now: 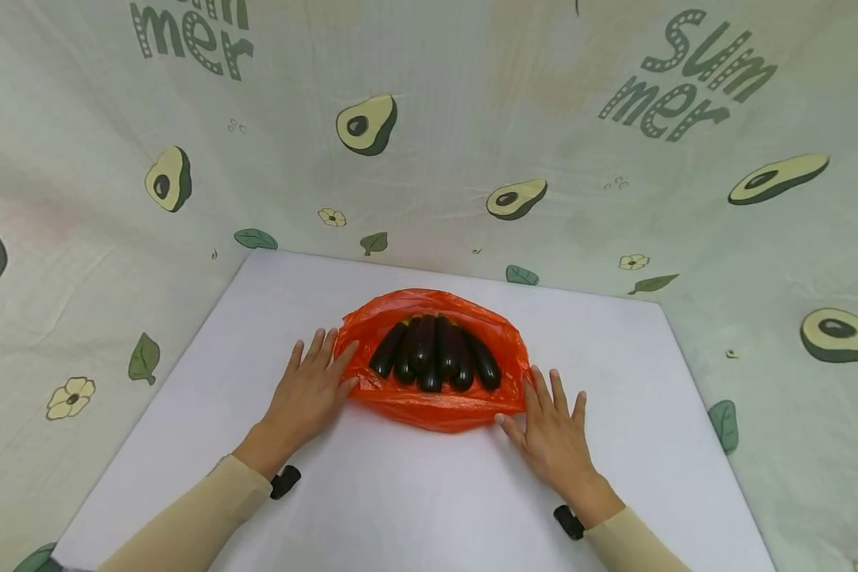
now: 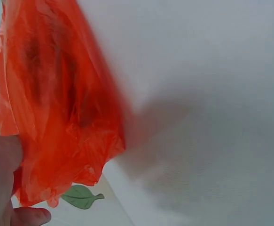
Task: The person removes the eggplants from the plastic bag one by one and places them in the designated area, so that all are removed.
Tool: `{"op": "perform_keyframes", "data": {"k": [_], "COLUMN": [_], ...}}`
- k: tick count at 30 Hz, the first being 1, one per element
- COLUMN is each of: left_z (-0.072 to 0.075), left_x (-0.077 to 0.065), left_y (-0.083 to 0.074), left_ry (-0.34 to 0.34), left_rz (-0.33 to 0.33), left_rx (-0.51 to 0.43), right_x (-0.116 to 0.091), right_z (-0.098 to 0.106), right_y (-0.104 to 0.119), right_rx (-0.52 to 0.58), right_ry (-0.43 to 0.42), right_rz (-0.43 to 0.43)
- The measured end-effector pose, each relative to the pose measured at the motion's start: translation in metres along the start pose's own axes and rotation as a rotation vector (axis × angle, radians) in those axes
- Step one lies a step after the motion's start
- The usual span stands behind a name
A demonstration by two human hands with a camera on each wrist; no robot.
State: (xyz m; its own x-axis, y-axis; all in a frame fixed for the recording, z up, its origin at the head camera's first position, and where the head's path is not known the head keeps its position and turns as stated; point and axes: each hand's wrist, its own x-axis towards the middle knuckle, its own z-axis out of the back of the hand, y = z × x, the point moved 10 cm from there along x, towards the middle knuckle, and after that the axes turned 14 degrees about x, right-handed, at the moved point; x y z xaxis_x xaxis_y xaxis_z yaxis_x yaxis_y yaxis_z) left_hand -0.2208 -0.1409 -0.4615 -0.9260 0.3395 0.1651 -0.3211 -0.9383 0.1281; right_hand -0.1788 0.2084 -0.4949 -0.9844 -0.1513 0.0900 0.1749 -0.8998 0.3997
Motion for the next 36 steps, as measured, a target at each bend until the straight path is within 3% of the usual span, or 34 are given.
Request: {"op": "perform_keyframes", "data": {"k": [9,14,18,24,29,36], "left_z": [-0.013,-0.016,-0.012,-0.006,-0.004,-0.005], "left_x": [0.030,0.034,0.032,0.030,0.033,0.039], "left_y": [-0.001,-0.006,-0.010,-0.013,-0.017,-0.022], "left_ry": [0.106,0.122,0.096,0.083,0.078,0.094], "left_rz": [0.043,0.049,0.045,0.050,0.058,0.059], "left_rx": [-0.052,-0.079,-0.078,-0.083,-0.101,-0.107], "right_x": [0.018,0.027,0.026,0.042,0.072,0.102], "right_z": [0.000,0.013,0.042,0.077,0.069,0.041], "right_y": [-0.012,-0.013,0.012,0.066,0.089,0.104], "right_rx": [0.018,0.007,0.007,0.105,0.218,0.175], "right_ry": [-0.017,0.007,-0.028,-0.220,-0.203,-0.147], "right_rz": [0.007,-0.002,0.063,0.287,0.336,0.319]}}
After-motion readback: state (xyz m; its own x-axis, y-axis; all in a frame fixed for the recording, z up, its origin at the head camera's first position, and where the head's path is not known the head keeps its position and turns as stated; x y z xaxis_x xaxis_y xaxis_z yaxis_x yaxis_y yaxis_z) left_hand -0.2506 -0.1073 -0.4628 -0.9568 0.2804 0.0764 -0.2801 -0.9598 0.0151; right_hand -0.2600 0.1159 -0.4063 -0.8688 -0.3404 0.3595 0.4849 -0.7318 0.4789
